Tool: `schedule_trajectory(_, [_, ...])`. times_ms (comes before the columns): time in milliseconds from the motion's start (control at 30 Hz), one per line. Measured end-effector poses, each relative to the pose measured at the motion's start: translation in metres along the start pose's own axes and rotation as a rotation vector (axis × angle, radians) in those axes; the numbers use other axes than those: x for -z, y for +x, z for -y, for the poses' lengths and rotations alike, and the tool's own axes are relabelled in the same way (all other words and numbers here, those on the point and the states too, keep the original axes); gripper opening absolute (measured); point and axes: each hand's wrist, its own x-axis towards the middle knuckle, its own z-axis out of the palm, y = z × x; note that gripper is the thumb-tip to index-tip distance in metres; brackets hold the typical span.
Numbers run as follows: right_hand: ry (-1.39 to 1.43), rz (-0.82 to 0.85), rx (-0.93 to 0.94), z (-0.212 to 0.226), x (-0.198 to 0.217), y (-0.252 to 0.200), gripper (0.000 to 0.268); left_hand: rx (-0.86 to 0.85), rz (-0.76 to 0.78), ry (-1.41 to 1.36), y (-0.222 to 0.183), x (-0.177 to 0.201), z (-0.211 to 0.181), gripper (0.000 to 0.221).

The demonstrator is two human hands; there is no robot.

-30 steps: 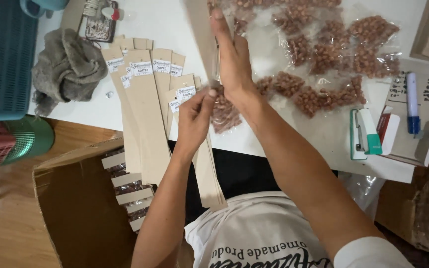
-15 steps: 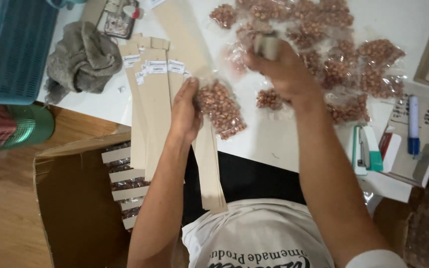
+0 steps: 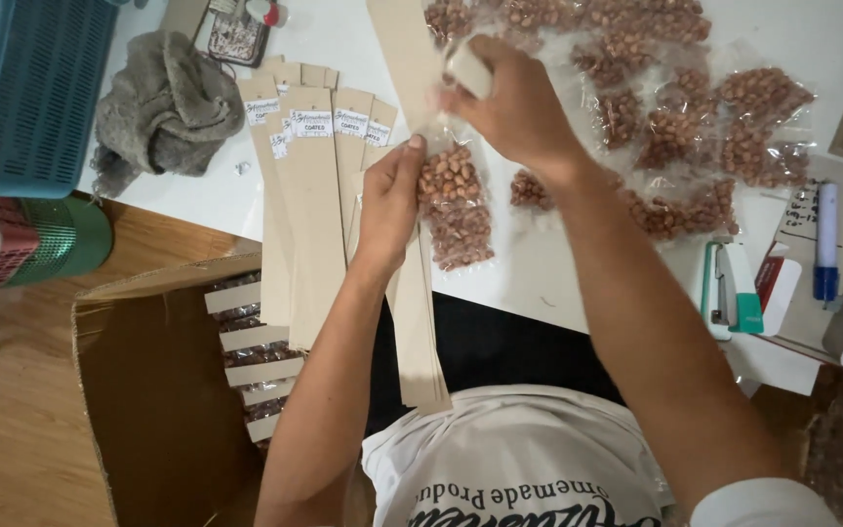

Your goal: Stapling cardboard labels onto small plastic bags filled with nuts for packaging.

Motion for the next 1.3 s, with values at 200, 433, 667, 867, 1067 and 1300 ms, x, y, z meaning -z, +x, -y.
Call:
schedule_trajectory(200, [0.645, -0.377, -0.185, 0.039, -0.023, 0.013, 0.095, -0.251, -0.001, 0.338, -0.009, -0.005, -0.004, 0.044])
schedule_trajectory(433, [0.608, -0.427, -0.297, 0.014, -0.028, 0.021, 0.054, -0.274, 0.052, 0.481, -0.009, -0.002, -0.006, 0.037])
schedule_trajectory(667, [-0.852, -0.732, 0.293, -0.120, 0.027, 0.022, 0.045, 0.153, -0.226, -0.153, 0.006, 0.015, 0.004, 0.082])
schedule_trajectory(867, [-0.192, -0.320, -0.002, -0.055, 0.043, 0.004, 0.047, 0.226, -0.258, -0.341, 0.019, 0.017, 0.007, 0.086])
schedule_trajectory(1067, [-0.843, -0.349, -0.029, -0.156, 0.028, 0.024, 0.040, 0.284, -0.303, -0.369, 0.010, 0.010, -0.009, 0.083])
schedule_trajectory(1300, [0.173, -0.195, -0.281, -0.013, 0.055, -0.010, 0.021, 0.288, -0.314, -0.399, 0.014, 0.009, -0.007, 0.080])
